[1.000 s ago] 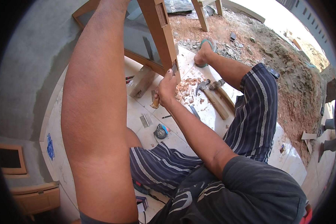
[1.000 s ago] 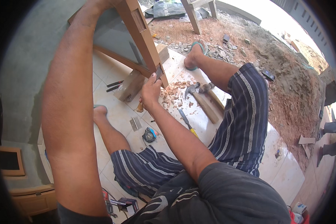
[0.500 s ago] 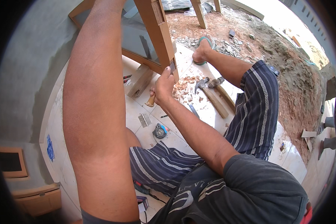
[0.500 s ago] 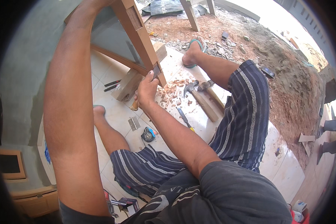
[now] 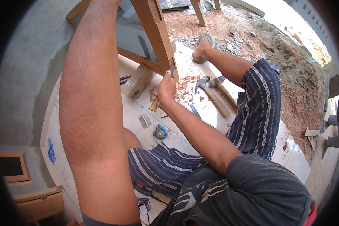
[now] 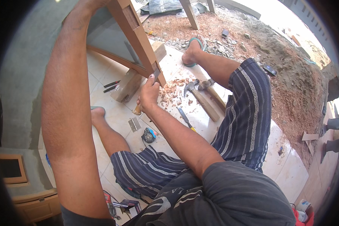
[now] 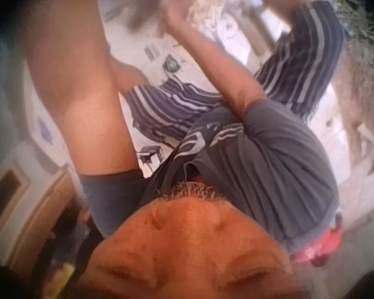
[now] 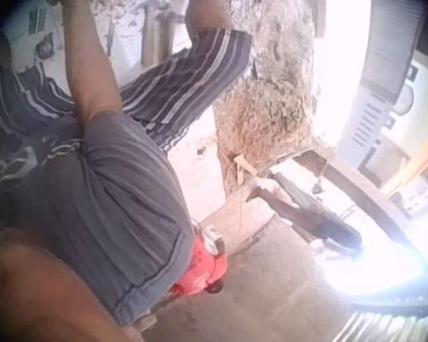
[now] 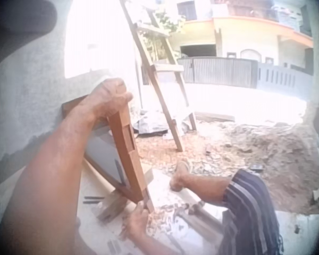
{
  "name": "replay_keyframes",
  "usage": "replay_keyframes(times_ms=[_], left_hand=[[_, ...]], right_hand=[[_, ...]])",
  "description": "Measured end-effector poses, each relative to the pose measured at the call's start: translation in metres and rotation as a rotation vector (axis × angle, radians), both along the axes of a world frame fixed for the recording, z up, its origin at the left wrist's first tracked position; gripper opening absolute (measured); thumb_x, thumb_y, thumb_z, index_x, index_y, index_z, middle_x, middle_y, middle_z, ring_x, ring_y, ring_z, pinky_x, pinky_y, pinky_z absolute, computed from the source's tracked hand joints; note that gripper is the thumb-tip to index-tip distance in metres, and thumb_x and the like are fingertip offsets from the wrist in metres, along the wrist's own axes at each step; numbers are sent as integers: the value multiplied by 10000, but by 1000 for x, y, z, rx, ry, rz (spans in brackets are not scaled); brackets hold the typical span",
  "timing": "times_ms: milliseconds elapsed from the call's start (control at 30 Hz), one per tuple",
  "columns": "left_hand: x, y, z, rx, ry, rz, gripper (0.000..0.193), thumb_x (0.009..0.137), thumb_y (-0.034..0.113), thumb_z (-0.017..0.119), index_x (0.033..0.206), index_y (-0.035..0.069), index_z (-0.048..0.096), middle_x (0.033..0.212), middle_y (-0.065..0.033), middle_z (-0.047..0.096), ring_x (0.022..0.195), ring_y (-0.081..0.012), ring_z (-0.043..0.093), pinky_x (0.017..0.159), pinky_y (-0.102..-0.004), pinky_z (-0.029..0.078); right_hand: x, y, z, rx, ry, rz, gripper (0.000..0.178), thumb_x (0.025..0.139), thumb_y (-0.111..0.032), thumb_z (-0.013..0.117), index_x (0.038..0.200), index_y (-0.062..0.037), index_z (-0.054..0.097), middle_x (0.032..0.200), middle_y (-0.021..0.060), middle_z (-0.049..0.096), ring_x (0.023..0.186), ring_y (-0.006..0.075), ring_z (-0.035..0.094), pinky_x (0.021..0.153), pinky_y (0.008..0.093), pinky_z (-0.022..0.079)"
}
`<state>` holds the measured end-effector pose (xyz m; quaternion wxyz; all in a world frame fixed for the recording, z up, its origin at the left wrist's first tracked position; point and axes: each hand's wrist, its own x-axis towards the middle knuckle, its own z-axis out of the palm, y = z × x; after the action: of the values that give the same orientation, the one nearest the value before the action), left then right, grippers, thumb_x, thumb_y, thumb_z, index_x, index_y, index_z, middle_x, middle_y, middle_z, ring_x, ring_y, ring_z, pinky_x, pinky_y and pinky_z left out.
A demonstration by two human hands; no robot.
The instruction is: The person sits on the floor and uses a chisel and hammer to carve a wooden frame. They repeatedly position the chisel and strike it to remove wood shavings, occasionally adjusting the frame and clearing debris.
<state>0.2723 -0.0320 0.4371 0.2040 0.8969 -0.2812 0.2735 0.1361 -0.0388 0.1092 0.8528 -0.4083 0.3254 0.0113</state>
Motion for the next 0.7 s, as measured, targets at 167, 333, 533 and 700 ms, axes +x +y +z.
replay_keyframes(times_ms=[167, 333, 533, 700], left_hand=[[23, 21, 1, 382, -356, -65, 220, 958, 184, 590, 1000, 0, 703, 955, -184, 699, 1018, -352, 663, 897, -433, 549], [5, 7, -5, 82, -107, -43, 271, 962, 218, 601, 1068, -14, 694, 1066, -208, 696, 1082, -358, 656, 952, -425, 531], [-11, 10, -2, -22, -27, -37, 348, 967, 259, 614, 1149, -30, 683, 1200, -237, 692, 1159, -365, 647, 1019, -416, 511], [-17, 7, 3, 61, 33, -5, 372, 973, 274, 615, 1172, -34, 679, 1272, -242, 673, 1211, -351, 629, 1058, -410, 492]], right_hand=[[-5, 13, 7, 18, -12, 37, 673, 1094, -607, 343, 1254, 43, 411, 848, 159, 532, 465, 209, 508, 331, 350, 390], [-3, 4, 0, -18, -12, 49, 664, 1097, -605, 331, 1247, 37, 413, 797, 145, 528, 456, 211, 506, 325, 353, 386], [-4, 8, 8, -98, 15, 61, 550, 1109, -573, 307, 1146, -33, 407, 739, 89, 474, 433, 187, 454, 324, 345, 388], [1, 11, -11, -232, -21, 41, 569, 1114, -561, 292, 1163, -7, 411, 721, 98, 470, 411, 198, 471, 300, 342, 380]])
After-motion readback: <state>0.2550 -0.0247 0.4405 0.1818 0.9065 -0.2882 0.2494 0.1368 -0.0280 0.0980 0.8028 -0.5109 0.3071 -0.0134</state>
